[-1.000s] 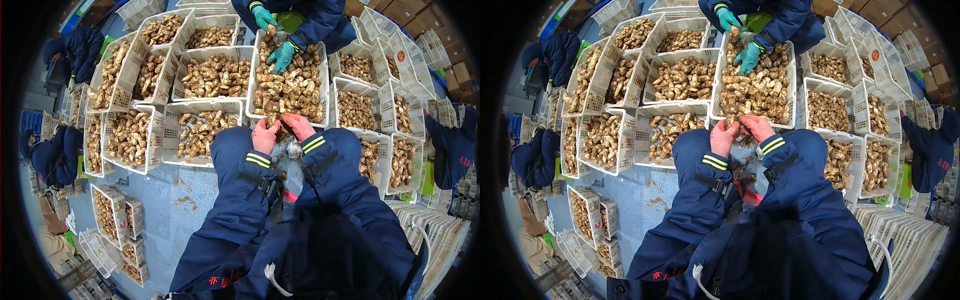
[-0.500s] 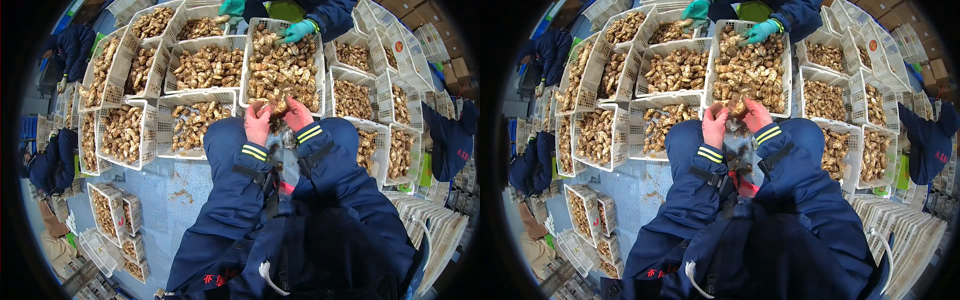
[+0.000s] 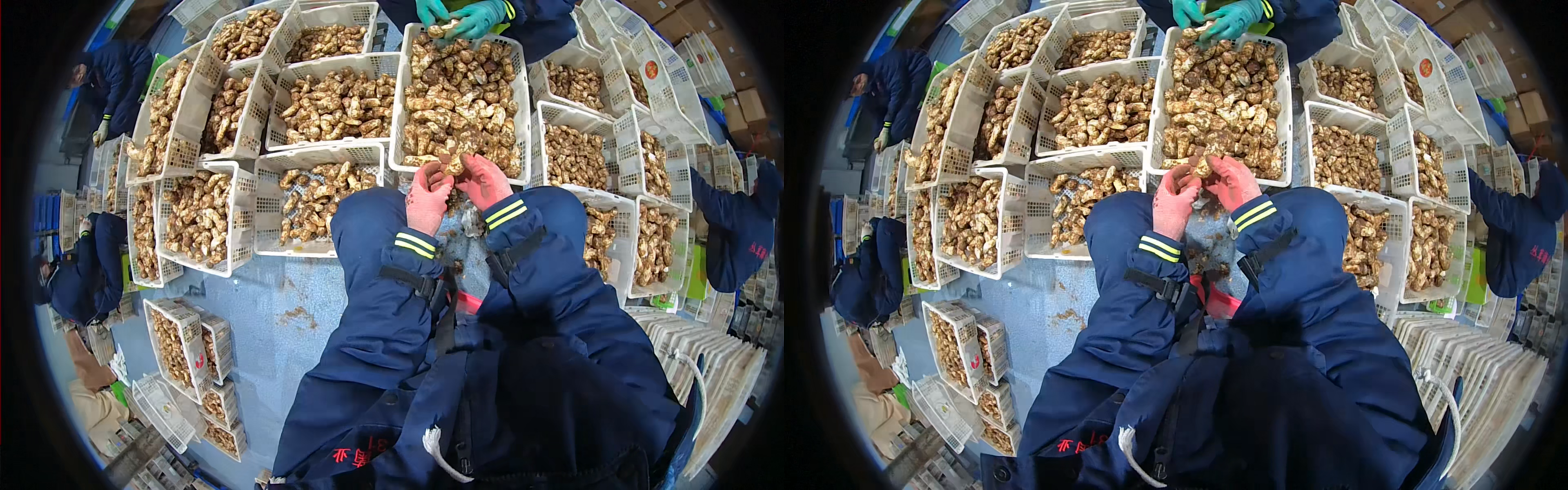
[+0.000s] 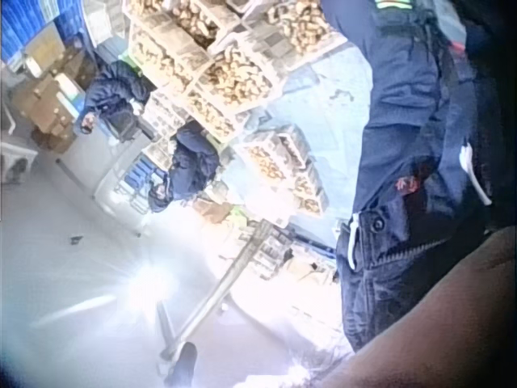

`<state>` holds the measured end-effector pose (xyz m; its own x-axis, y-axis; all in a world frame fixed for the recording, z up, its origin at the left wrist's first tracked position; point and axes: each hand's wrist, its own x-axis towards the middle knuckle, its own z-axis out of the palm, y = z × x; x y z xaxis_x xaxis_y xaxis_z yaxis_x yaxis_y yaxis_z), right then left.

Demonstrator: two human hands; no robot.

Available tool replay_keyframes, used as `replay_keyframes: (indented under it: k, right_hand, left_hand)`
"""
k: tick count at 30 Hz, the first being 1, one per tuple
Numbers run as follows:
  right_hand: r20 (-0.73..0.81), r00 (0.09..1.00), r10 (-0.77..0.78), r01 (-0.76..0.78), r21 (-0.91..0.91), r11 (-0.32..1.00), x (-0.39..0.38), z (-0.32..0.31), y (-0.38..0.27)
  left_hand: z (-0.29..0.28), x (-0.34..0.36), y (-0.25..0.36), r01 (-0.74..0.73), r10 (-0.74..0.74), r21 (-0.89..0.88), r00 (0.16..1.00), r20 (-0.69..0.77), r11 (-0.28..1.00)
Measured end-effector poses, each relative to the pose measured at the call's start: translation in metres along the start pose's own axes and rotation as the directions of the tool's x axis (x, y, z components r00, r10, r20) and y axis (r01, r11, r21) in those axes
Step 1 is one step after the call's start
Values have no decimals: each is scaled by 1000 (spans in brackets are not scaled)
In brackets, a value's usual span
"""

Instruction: The person sorts ginger roots into plastic baskets. They pick up individual roots from a large pile, remove debris by hand, and place the cleaned items into specific baskets.

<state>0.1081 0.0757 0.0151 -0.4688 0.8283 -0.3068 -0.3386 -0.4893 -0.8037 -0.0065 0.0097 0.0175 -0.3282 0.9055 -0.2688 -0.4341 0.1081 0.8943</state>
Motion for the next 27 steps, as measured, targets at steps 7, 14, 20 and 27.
replay_keyframes:
  k: [7, 14, 20, 27]
  right_hand:
    - [39, 998, -55, 53, 61, 997, 0, -8, -2]
    - [-32, 997, -72, 78, 327, 942, -7, 15, -26]
    - [-39, 996, -81, 89, 359, 929, -10, -1, -48]
    - [-200, 975, -97, 141, 221, 965, -10, -15, -96]
  left_hand:
    - [-4, 3, -2, -23, 25, -64, 999, 34, 998]
    - [-28, 13, -21, 92, -94, 22, 986, 138, 995]
    - [-37, 13, -23, 154, -162, 64, 977, 139, 986]
    - [-31, 9, -15, 220, -217, 11, 949, 228, 975]
